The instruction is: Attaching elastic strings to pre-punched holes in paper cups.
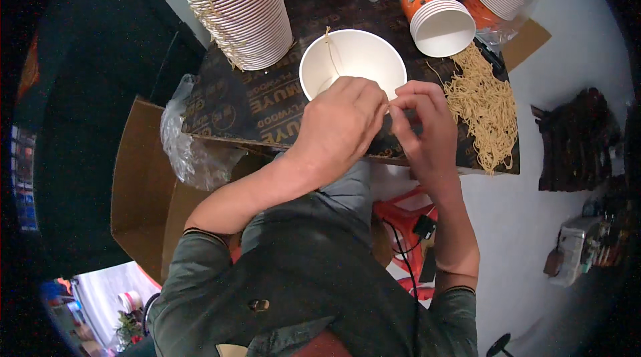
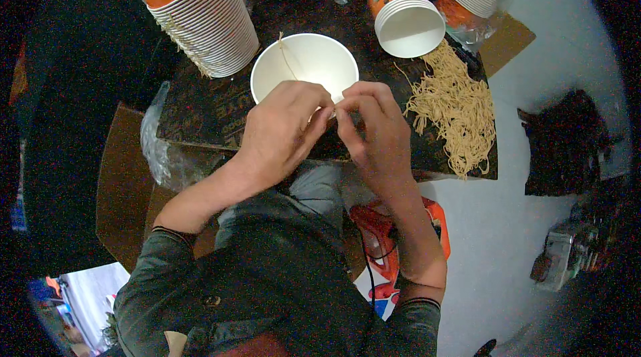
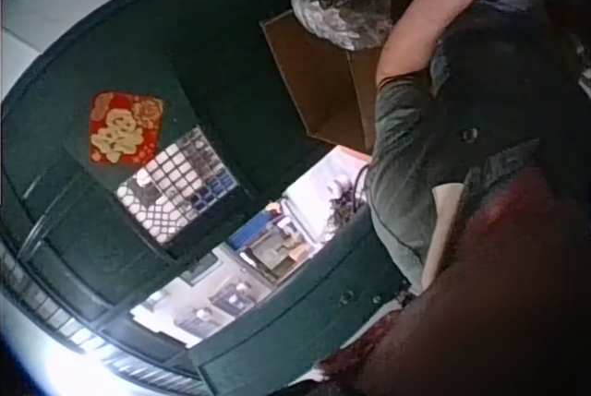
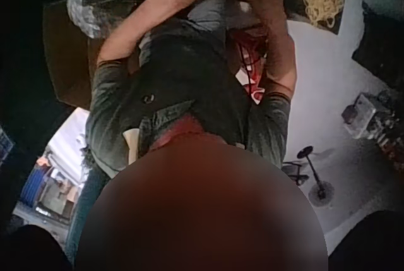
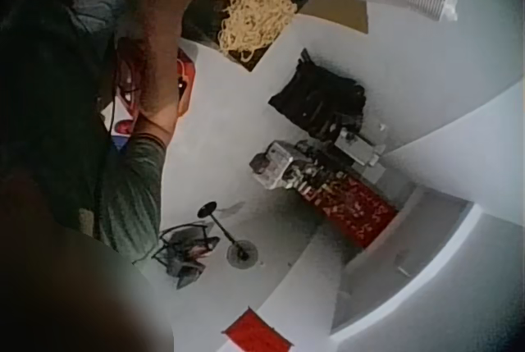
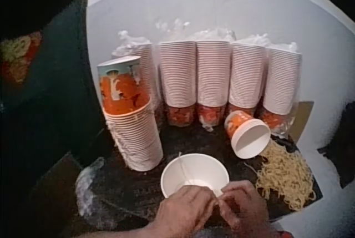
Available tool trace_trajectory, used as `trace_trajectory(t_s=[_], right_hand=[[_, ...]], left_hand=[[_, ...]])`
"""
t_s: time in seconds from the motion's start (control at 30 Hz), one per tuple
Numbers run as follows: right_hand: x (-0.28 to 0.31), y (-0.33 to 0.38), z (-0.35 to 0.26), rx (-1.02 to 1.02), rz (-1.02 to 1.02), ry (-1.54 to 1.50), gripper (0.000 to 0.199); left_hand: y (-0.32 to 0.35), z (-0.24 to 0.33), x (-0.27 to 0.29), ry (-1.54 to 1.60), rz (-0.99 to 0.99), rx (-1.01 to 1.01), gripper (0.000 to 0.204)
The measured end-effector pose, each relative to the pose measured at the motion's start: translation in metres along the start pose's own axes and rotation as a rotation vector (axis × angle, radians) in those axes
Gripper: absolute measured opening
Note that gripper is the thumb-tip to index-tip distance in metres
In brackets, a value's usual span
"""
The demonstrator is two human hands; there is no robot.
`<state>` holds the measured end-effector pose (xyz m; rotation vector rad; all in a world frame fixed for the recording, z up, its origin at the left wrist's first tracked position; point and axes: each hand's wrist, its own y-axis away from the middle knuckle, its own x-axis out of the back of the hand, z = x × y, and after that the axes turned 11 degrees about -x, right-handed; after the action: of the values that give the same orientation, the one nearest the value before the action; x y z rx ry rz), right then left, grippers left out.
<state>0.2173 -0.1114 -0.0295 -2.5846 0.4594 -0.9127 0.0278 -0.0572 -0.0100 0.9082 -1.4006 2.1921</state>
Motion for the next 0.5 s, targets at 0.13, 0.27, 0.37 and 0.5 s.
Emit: trace_trajectory(t_s=[0.13,0.27,0.37,0.5], right_hand=[[-0.004,0.006,-0.002,-0.012,0.055,0.016,0.015],[-0.008,0.01,-0.002,-0.033,0.105,-0.03,0.014],[-0.006,0.011,-0.002,-0.095,0.085,-0.072,0.015],[-0.003,0.01,-0.003,-0.114,0.058,-0.115,0.014]], left_hand=[[0.0,-0.008,-0.003,0.13,0.026,0.038,0.012],[0.0,-0.013,-0.006,0.23,0.079,0.045,0.011],[-0.001,-0.014,-0.004,0.253,0.028,0.073,0.012],[-0.001,-0.015,-0.003,0.302,-0.002,0.091,0.011]])
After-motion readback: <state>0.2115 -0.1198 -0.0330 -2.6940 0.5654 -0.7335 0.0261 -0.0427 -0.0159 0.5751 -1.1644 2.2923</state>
